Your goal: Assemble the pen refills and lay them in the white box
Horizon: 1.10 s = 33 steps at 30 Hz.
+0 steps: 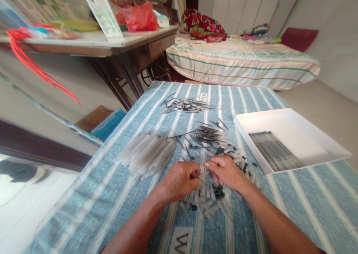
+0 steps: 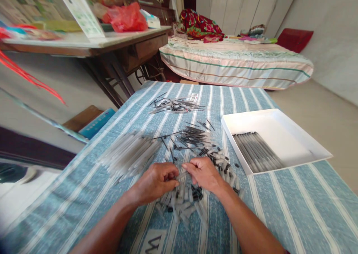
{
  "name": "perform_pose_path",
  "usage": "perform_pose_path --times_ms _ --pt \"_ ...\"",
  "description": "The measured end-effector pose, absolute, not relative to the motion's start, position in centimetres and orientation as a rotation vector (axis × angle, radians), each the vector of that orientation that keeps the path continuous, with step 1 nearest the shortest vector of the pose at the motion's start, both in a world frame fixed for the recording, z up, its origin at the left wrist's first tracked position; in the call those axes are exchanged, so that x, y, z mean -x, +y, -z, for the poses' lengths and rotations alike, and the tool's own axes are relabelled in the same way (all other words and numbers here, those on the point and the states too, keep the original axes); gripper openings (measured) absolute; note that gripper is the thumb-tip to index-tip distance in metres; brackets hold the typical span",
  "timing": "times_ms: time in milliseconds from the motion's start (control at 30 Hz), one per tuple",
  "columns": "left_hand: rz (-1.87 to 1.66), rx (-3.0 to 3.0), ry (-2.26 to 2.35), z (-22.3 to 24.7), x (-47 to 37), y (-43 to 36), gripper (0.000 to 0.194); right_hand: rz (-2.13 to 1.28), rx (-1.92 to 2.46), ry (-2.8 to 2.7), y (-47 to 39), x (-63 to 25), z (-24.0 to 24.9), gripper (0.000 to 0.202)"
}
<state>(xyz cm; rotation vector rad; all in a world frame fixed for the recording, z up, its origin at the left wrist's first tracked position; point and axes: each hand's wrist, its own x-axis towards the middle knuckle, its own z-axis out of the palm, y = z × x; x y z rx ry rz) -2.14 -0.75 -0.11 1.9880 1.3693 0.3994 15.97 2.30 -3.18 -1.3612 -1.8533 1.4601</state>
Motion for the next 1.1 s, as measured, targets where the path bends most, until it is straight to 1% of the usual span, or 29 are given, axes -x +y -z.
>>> perform_pose_path --times_ms 133,233,300,400,467,567,733,867,1100 --pt "-0.316 -2.234 1.411 -0.4 1.6 -1.0 0.007 -1.450 1.411 -1.825 2.3 -15.9 3.4 0.040" --pt "-0.264 -2.287 1.422 -0.5 1.5 -1.2 0.010 -1.454 1.424 -1.824 2.3 -15.9 3.5 0.041" --pt "-0.288 -2.276 1.418 -0.4 1.7 -1.2 0.012 -1.453 1.406 -1.825 2.4 -16.1 3.3 0.042" --pt "-0.436 -2.171 1.478 -0.1 2.4 -0.9 0.010 -1.422 1.362 -1.858 2.8 -16.8 2.7 0.039" --pt "-0.573 -2.039 1.555 0.1 2.9 -0.5 0.008 -1.395 1.324 -1.949 3.0 -17.5 2.3 0.033" --pt "-0.783 -1.782 1.592 0.0 3.5 0.0 0.012 -1.355 1.281 -2.174 3.0 -18.3 1.8 0.022" --pt "-1.117 -1.295 1.516 -0.4 3.7 0.5 0.018 -1.086 1.374 -2.546 2.5 -18.3 1.7 0.013" --pt "-1.223 -1.108 1.411 -0.8 3.6 0.5 0.018 -0.961 1.339 -2.607 2.3 -18.0 1.8 0.010" --pt "-1.310 -0.930 1.279 -1.0 2.9 0.4 0.011 -0.987 1.239 -2.385 2.0 -17.4 2.2 0.008"
